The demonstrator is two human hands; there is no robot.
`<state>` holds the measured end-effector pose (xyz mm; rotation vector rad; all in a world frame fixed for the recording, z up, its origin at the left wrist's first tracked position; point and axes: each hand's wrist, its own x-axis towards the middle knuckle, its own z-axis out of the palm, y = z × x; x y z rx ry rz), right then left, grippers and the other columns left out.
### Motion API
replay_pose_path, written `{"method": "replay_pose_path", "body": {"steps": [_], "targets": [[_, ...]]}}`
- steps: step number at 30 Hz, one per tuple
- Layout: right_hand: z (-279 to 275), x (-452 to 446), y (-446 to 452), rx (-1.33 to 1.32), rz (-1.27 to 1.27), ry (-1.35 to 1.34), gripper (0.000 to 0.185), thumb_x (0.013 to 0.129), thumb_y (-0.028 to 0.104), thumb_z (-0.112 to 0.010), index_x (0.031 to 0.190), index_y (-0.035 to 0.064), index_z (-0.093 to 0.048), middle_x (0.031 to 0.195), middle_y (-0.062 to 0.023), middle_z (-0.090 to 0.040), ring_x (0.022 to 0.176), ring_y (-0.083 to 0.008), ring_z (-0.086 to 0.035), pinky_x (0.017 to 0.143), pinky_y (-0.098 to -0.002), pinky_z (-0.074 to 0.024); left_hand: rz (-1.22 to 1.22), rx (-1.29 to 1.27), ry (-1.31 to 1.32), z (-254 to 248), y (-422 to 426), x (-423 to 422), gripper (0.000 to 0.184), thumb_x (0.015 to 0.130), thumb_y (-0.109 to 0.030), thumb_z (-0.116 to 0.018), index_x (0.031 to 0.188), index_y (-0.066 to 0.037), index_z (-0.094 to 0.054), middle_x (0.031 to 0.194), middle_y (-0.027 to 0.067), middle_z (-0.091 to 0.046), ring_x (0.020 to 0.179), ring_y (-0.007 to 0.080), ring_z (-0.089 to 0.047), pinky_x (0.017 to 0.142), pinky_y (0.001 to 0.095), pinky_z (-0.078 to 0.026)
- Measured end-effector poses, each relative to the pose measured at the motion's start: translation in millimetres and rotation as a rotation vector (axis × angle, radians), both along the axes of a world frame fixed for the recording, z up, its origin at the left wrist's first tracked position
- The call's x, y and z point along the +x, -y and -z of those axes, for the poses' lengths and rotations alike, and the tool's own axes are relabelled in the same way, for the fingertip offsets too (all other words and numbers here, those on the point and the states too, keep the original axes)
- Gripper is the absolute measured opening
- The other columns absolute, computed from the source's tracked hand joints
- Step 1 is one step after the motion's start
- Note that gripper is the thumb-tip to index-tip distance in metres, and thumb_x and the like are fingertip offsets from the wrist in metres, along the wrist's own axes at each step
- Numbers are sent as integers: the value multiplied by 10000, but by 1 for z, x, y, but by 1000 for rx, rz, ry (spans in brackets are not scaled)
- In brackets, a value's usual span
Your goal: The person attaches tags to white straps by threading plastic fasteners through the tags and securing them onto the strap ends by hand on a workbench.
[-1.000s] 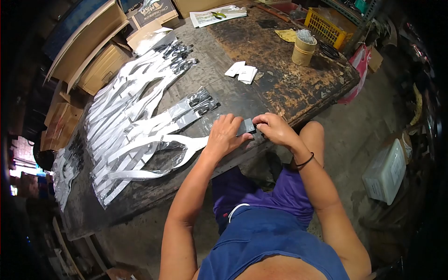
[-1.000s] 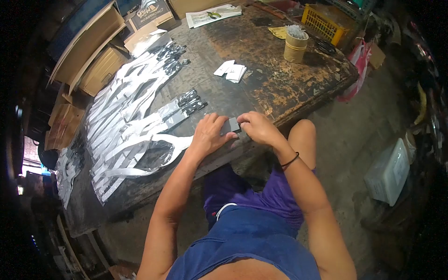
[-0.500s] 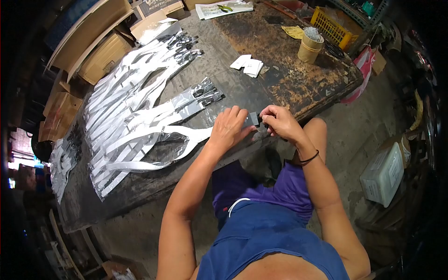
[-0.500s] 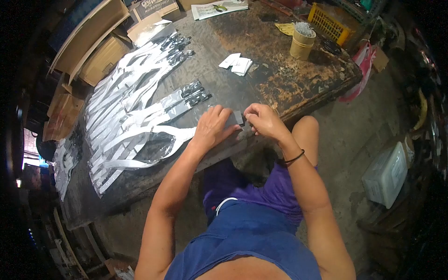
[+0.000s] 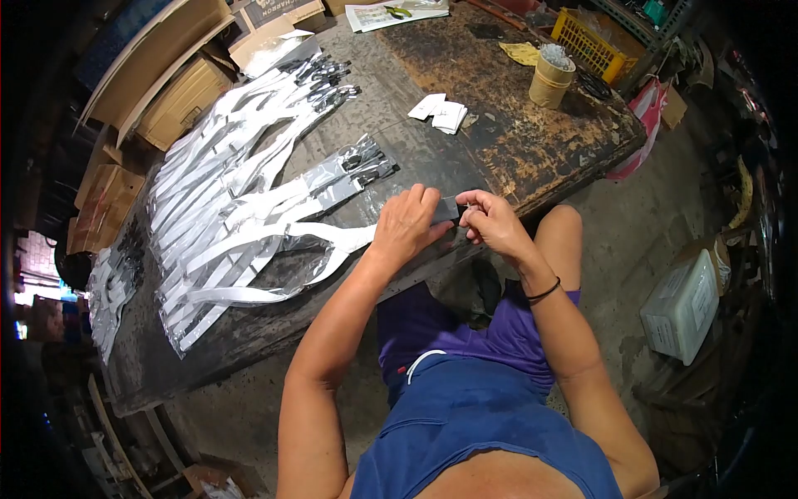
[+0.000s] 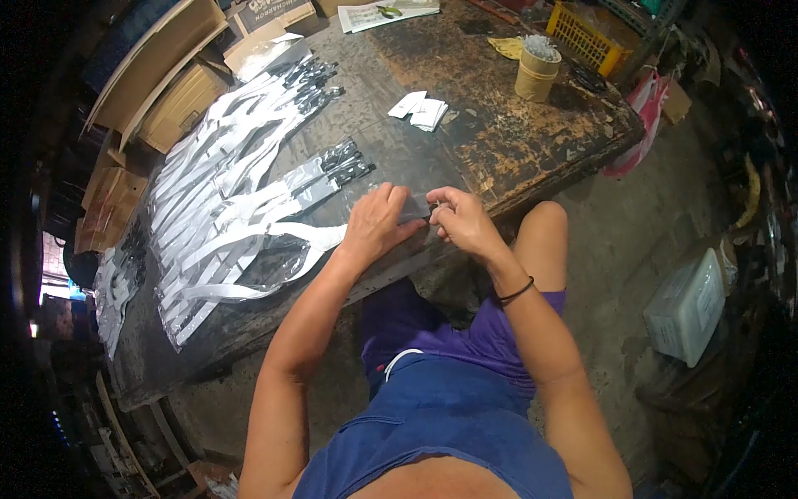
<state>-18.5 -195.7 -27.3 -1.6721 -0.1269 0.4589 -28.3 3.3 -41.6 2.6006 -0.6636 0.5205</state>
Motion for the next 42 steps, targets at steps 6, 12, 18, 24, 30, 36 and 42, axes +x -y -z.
{"method": "replay_pose_path", "body": {"steps": [6,12,18,24,30,36,42], "targets": [[1,-2,-4,-12,-70,-18,377,894,122,-541,1230,-48,-574,828,-36,-626,631,-79,-566,565,-240,-476,47,12,46,15,1,5,454,689,-304,-800,965,-82,-515,833,72,-544,760,253,-609,648,388,-466],[-6,-4,0,-73,-129,76,400,896,140,-549,1243,-57,-574,843,-41,-636,619,-79,-544,570,-244,-457,32,-30,19,8,1,2,501,724,-354,-796,1017,-46,-531,853,130,-591,818,323,-631,684,426,-494],[-2,-3,-1,-57,-121,23,418,916,153,-560,1288,-38,-543,873,-22,-622,615,-60,-543,546,-214,-452,-29,91,-124,4,-5,2,578,714,-465,-783,1021,-44,-534,899,134,-560,822,357,-628,674,448,-504],[-4,1,0,101,-100,-155,382,900,147,-566,1231,-42,-590,833,-34,-626,591,-67,-553,527,-232,-465,-4,14,-70,4,-8,0,550,704,-467,-782,929,-44,-513,862,126,-530,764,338,-622,639,429,-502],[-8,4,-3,49,-135,-152,338,913,164,-574,1189,-25,-621,761,-8,-608,550,-60,-519,504,-222,-442,33,84,-12,8,-11,4,557,713,-497,-766,921,-51,-506,836,132,-569,784,315,-629,648,419,-497],[-9,15,3,-110,-157,12,293,919,163,-567,1128,-24,-654,752,-10,-610,517,-64,-494,469,-223,-408,15,39,-215,-10,-39,-8,686,698,-553,-766,1099,-33,-567,955,160,-639,926,344,-618,794,446,-478],[-8,15,0,-138,-189,35,286,896,165,-585,1089,-27,-673,677,0,-587,475,-67,-479,443,-229,-389,-19,-63,-384,-10,-71,-20,424,870,-437,-660,1088,-74,-650,995,154,-632,982,350,-580,853,446,-448]]}}
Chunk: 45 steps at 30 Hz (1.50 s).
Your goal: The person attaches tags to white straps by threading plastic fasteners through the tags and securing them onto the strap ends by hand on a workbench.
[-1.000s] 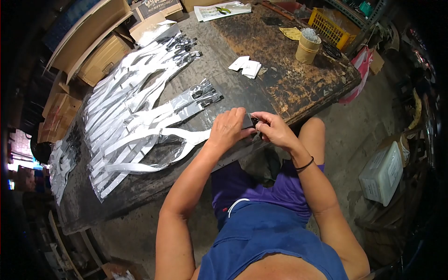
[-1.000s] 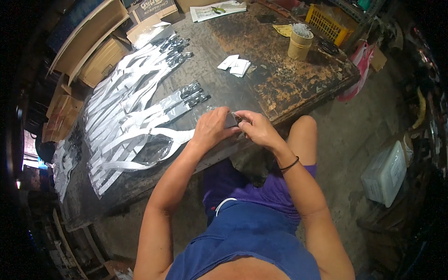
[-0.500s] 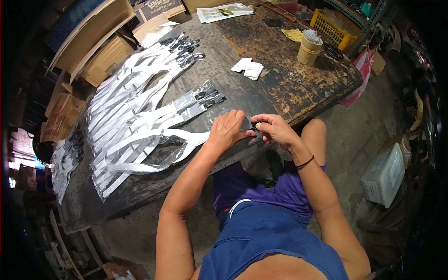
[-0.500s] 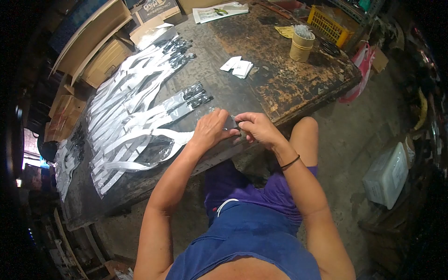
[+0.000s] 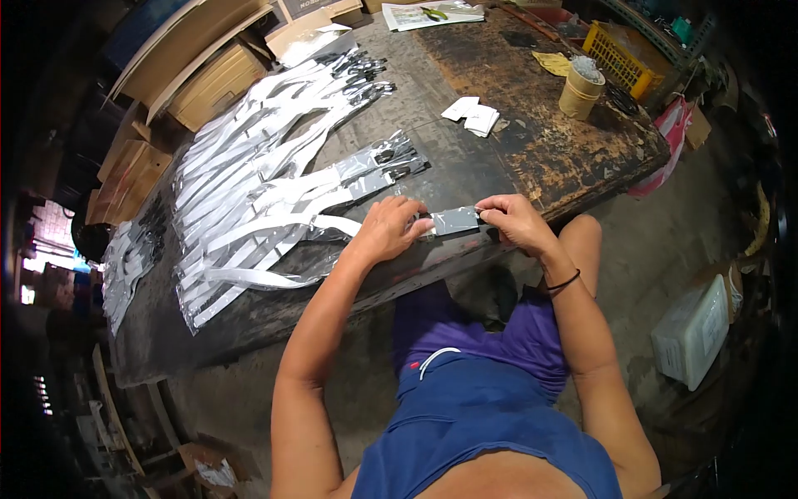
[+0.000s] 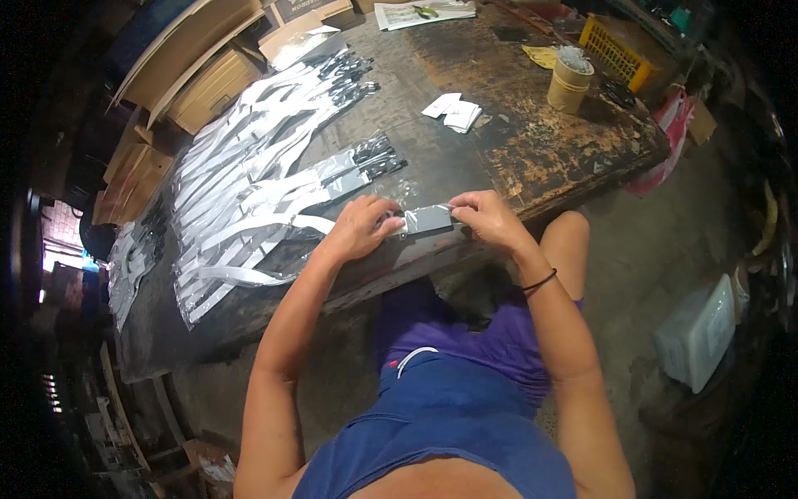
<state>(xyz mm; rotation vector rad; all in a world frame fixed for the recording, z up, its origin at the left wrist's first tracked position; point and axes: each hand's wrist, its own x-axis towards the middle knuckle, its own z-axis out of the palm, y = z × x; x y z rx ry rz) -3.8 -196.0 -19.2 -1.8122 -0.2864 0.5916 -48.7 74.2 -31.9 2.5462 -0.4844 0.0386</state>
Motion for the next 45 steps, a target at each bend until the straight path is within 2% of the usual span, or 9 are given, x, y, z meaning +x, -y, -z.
{"method": "replay_pose_path", "body": {"steps": [7,16,19,24,32,35,36,38,45], "targets": [[5,2,2,-25,3,46,297,883,134,-589,1122,-20,-674,660,35,-554,475,-41,-425,436,-220,-321,-31,-14,-244,-16,2,8,336,970,-354,-522,1067,-65,-662,982,195,-593,993,353,-563,865,428,-439],[-7,-4,6,66,-89,-15,396,890,106,-563,1270,5,-609,676,41,-524,529,-50,-459,489,-218,-373,38,-183,-422,-19,7,8,448,885,-384,-664,1183,-53,-618,1009,179,-623,945,334,-600,822,403,-466],[-1,-2,4,54,-94,-35,409,880,112,-554,1270,1,-603,721,-7,-575,578,-85,-502,535,-259,-431,54,-14,33,-9,30,7,633,751,-507,-761,1171,-57,-612,1032,177,-638,978,343,-614,835,440,-488],[3,-3,10,27,-135,5,397,881,117,-550,1253,-10,-610,759,-30,-575,562,-97,-518,516,-268,-437,37,158,169,5,58,7,565,758,-468,-756,1133,-71,-613,940,141,-598,969,326,-602,821,453,-490],[20,12,22,-141,-15,647,296,884,199,-613,1119,30,-672,1176,-157,-565,1062,-262,-562,918,-333,-457,89,51,258,8,56,6,490,762,-347,-769,1115,-54,-597,944,130,-599,902,323,-623,749,429,-513],[22,7,19,-360,-91,953,260,872,214,-627,1049,27,-671,1068,-167,-614,963,-290,-600,841,-343,-482,95,-3,300,1,55,3,508,755,-327,-778,1145,-61,-592,937,126,-610,886,321,-629,744,422,-513],[15,7,18,-359,-93,953,260,872,214,-627,1049,27,-671,1068,-167,-614,963,-290,-600,841,-343,-482,94,-2,300,0,54,3,508,755,-327,-778,1145,-61,-592,937,126,-610,886,321,-629,744,422,-513],[-10,9,16,-225,-207,323,247,863,239,-641,971,17,-656,894,-143,-644,836,-276,-615,751,-359,-482,109,61,298,-1,51,2,516,747,-321,-785,1155,-67,-597,918,125,-619,872,319,-634,732,421,-512],[-31,13,21,-192,-135,295,263,852,242,-645,917,-13,-632,773,-112,-610,760,-203,-587,695,-342,-461,69,89,282,-11,44,-3,532,752,-331,-781,1178,-75,-594,900,120,-628,872,309,-630,744,415,-499]]}}
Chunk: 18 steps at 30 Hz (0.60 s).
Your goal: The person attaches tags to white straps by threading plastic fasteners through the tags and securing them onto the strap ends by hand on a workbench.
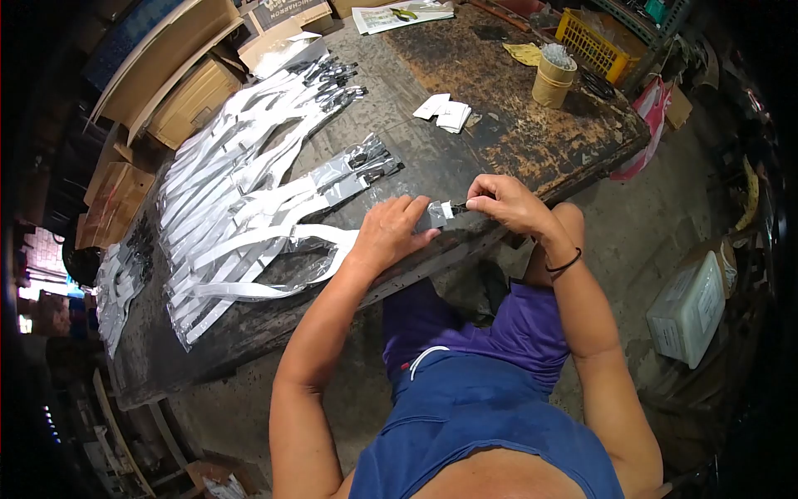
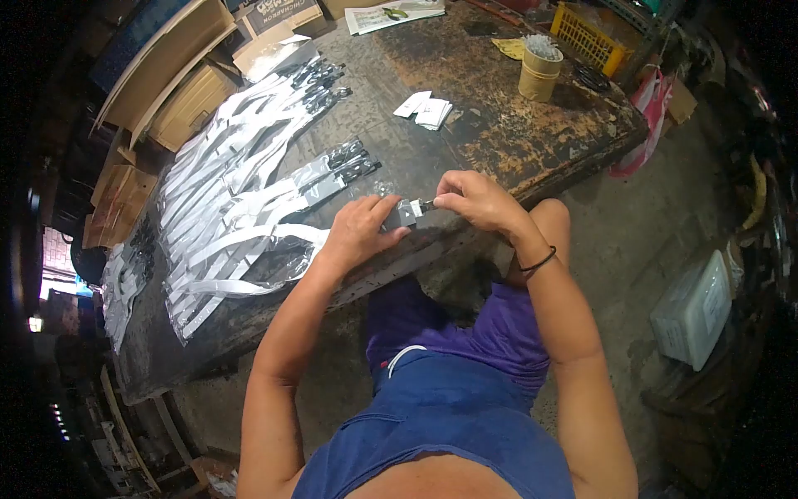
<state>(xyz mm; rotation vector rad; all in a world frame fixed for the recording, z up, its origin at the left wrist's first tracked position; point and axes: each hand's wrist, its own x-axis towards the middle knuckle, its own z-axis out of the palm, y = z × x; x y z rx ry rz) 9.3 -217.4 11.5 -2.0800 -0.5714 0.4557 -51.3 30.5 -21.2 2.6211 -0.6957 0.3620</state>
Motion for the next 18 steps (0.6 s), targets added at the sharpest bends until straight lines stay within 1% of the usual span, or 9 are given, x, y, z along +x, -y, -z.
{"method": "replay_pose_path", "body": {"steps": [3,5,10,12,13,15,16,18], "targets": [[-3,-2,-2,37,-10,11,262,853,240,-640,920,-13,-632,788,-113,-616,772,-201,-587,707,-336,-462,-12,13,17,-4,6,1,559,758,-364,-774,1191,-66,-587,925,124,-631,897,313,-622,772,419,-489],[-2,-2,-2,41,-13,0,262,853,239,-639,922,-14,-631,794,-114,-618,778,-198,-587,711,-336,-462,7,-64,4,-9,14,0,572,758,-389,-771,1184,-50,-592,959,134,-634,923,320,-615,785,424,-483],[0,-1,1,14,-27,8,279,853,248,-639,948,-14,-634,811,-108,-625,796,-190,-590,731,-334,-468,-4,-61,-26,-9,27,6,550,769,-382,-767,1161,-35,-598,980,146,-635,929,333,-615,783,426,-488],[1,-2,1,131,-52,57,161,881,144,-632,936,-7,-623,758,8,-556,713,-82,-495,637,-254,-420,4,-49,-29,-7,29,8,542,772,-382,-765,1153,-34,-600,974,148,-636,928,337,-618,781,428,-490],[-1,-2,1,131,-51,58,161,881,144,-632,936,-7,-623,758,8,-556,713,-82,-495,637,-254,-420,22,-54,-28,-7,29,9,533,776,-383,-764,1143,-33,-602,971,150,-639,935,338,-622,790,431,-494],[-6,-3,1,70,-105,-25,213,872,131,-611,1031,-4,-655,903,-101,-679,871,-165,-615,791,-311,-486,38,-60,-26,-6,30,10,523,780,-384,-762,1132,-32,-604,967,152,-641,942,340,-627,799,433,-499],[-6,-2,2,70,-107,-25,213,872,131,-611,1031,-4,-655,903,-101,-679,871,-165,-615,791,-311,-486,47,-71,-40,-5,30,11,518,779,-386,-764,1126,-35,-606,968,152,-644,950,339,-630,807,429,-503],[-6,0,6,113,-153,-98,241,884,71,-581,1102,16,-670,967,-108,-698,917,-161,-626,820,-302,-492,53,-83,-53,-5,30,11,514,778,-387,-766,1121,-38,-609,969,152,-647,958,338,-634,815,426,-508]]}}
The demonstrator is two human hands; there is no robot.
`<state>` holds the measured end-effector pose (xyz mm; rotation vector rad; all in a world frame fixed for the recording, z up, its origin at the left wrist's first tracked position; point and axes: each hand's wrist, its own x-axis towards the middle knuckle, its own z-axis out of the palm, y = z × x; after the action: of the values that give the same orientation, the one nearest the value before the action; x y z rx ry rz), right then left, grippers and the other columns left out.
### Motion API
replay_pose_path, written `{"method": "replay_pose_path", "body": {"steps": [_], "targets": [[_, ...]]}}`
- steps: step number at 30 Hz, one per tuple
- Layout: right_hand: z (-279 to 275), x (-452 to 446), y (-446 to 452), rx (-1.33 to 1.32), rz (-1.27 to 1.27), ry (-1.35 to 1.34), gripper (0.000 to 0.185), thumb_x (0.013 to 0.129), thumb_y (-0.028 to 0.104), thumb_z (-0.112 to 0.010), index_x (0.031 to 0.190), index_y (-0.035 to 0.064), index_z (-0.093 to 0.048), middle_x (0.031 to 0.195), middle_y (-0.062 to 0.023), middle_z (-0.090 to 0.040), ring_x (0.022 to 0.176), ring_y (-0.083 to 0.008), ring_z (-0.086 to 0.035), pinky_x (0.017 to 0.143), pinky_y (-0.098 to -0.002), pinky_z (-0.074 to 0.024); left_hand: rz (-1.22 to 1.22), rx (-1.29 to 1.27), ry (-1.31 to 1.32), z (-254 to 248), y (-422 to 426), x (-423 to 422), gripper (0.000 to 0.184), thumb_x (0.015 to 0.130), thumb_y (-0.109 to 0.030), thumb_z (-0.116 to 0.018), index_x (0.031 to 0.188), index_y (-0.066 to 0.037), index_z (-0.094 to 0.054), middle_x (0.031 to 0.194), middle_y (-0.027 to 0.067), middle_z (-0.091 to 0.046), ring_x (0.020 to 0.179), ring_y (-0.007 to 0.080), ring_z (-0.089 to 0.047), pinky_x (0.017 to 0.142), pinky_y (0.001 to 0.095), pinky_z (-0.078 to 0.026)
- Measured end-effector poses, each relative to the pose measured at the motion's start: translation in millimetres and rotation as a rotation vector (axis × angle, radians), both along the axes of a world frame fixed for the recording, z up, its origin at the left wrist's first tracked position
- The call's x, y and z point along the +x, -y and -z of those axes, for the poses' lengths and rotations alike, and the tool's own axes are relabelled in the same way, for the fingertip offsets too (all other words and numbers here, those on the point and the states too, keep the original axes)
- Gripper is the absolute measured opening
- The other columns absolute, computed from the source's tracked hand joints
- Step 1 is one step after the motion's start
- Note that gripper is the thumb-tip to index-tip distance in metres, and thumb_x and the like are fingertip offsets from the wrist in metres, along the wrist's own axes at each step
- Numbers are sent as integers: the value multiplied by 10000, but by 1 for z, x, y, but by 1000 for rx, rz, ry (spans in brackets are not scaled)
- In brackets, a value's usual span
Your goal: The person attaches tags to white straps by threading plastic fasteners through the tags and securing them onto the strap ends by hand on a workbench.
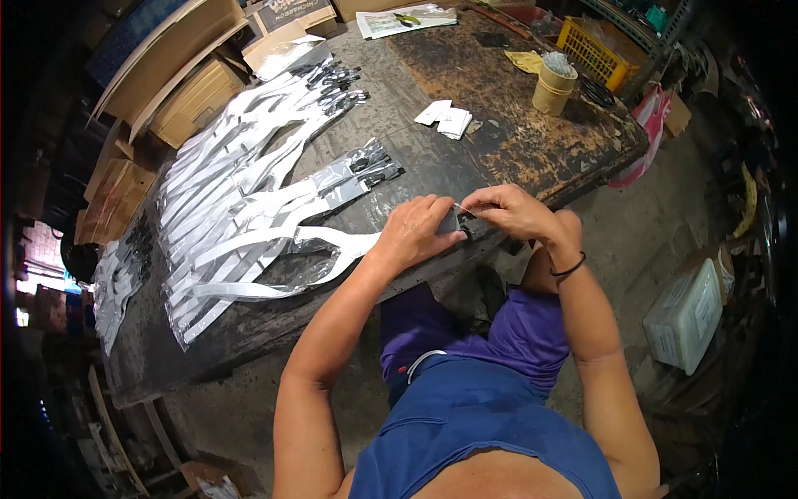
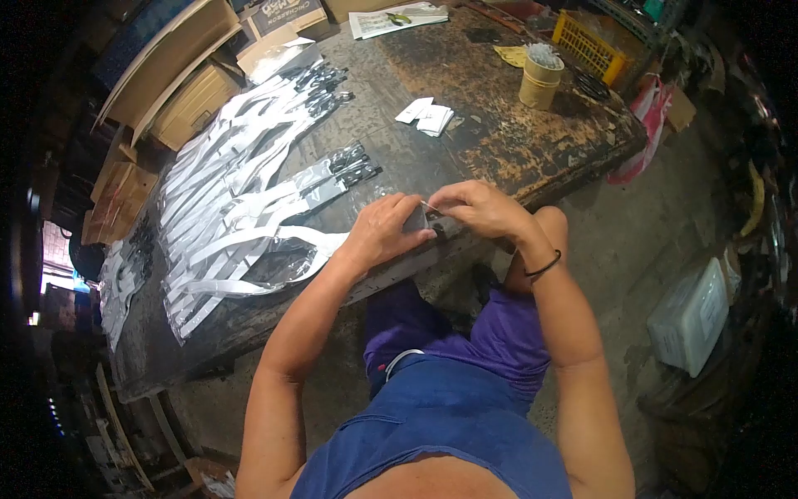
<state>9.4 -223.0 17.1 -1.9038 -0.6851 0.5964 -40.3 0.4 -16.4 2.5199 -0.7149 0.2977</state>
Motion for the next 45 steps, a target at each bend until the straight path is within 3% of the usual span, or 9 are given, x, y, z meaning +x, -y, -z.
{"method": "replay_pose_path", "body": {"steps": [7,9,16,22,24,27,34,39,45], "targets": [[-11,9,2,-69,-194,112,356,853,13,-523,1178,39,-667,984,-128,-700,894,-226,-649,830,-330,-501,53,-75,-23,3,2,1,474,794,-381,-755,1099,-49,-609,973,142,-635,941,342,-626,789,416,-511],[-23,11,-1,-251,-266,113,422,804,-20,-510,1193,46,-658,971,-168,-691,861,-268,-648,807,-354,-501,75,-86,-44,4,4,3,466,799,-381,-750,1093,-48,-608,961,139,-630,927,342,-623,780,422,-507],[-20,17,0,-260,-264,111,483,772,-52,-491,1213,63,-652,962,-182,-687,820,-280,-640,780,-374,-499,44,-128,-4,0,8,1,452,796,-378,-753,1067,-47,-606,920,128,-626,876,344,-624,750,426,-507],[5,15,-1,-63,-176,140,287,858,10,-559,1124,15,-667,879,-126,-673,752,-199,-597,712,-333,-491,-4,-65,9,8,9,2,397,795,-311,-755,1053,-51,-603,916,129,-631,864,343,-631,734,426,-512],[9,13,-1,11,22,-2,137,885,91,-613,984,-4,-619,779,-66,-608,712,-144,-547,657,-305,-465,-14,-64,10,8,12,3,376,797,-293,-753,1046,-55,-603,917,132,-630,870,340,-632,736,427,-512],[8,10,1,88,81,-57,116,923,76,-608,910,44,-497,744,22,-506,671,-49,-477,578,-225,-406,6,-98,20,5,16,4,362,800,-292,-749,1032,-57,-602,907,136,-625,874,342,-630,733,432,-510],[19,4,3,127,54,-6,151,919,154,-569,1015,38,-569,822,-33,-569,732,-92,-520,634,-256,-436,-28,-48,-19,3,24,7,439,801,-301,-749,1130,-67,-578,963,146,-643,917,342,-636,763,423,-518],[14,-4,5,209,237,-221,188,929,79,-509,1110,40,-544,891,-21,-574,741,-80,-551,644,-239,-487,-91,-45,-98,8,21,9,569,788,-318,-760,1243,-77,-519,1027,180,-654,965,357,-636,793,436,-518],[38,-5,-8,213,311,-105,178,921,44,-549,1099,61,-549,928,-2,-556,691,-55,-547,581,-205,-483,-78,-80,-86,12,29,11,611,784,-313,-762,1276,-79,-486,1034,195,-657,964,377,-638,796,453,-515]]}}
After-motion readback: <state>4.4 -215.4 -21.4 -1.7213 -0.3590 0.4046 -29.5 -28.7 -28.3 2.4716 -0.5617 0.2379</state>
